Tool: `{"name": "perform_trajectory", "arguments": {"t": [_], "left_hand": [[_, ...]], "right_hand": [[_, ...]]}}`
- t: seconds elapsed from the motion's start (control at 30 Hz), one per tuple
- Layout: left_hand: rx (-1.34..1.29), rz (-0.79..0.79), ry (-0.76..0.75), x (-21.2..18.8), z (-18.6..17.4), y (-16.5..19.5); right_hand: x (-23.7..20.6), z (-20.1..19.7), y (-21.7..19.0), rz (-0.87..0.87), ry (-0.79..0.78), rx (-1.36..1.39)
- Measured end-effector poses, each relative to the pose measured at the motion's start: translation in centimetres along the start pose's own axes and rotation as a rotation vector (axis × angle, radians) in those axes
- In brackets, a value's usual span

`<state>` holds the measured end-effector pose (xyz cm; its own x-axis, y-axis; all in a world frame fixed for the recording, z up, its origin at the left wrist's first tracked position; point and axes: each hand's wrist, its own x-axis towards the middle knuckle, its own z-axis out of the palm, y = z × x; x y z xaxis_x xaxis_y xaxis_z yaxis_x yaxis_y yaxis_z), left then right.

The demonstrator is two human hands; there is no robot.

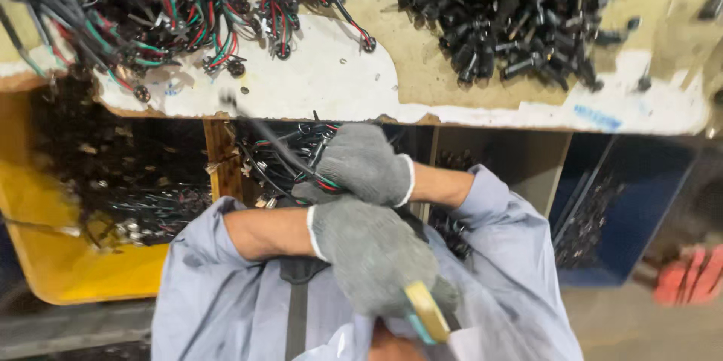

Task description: The person, wearing gloves, uses wire strippers to strip the insulation from the ends of wires attached to black connector plugs. They repeatedly pick a connector from a pile, strip its wire ends, and place the processed connector into a bin at their lap.

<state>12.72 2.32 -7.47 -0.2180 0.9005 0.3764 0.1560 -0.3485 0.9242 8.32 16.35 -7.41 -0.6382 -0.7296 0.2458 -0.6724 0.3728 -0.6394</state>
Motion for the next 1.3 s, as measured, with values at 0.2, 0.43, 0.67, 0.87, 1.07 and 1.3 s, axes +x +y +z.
{"name": "perform_trajectory", "arguments": {"t": [0.2,0.43,0.67,0.87,1.07,1.3], "left_hand": [[0.802,-0.360,0.736,4.4,-9.6,-1.3],[1.257,-0.638,0.748,4.5,-12.1,-11.4],[0.956,-0.800,0.839,-3.6,-9.9,-9.4],[1.065,-0.887,0.752,-3.5,-10.8,-8.2],[1.087,-0.926,0.693,-1.5,-9.8,-7.9],[0.921,-0.714,0.744,-0.8,-11.1,-4.9]], "right_hand": [[0.2,-0.9,-1.6,-0.108,0.127,-0.247],[-2.6,-3.7,0.9,0.064,0.149,-0.230],[-9.3,-8.6,11.5,0.606,0.050,-0.892],[-8.6,-8.2,13.7,0.559,-0.159,-0.902],[-9.1,-8.5,13.0,0.379,0.185,-0.772],[-4.8,-0.8,9.1,0.269,1.255,0.176]]}}
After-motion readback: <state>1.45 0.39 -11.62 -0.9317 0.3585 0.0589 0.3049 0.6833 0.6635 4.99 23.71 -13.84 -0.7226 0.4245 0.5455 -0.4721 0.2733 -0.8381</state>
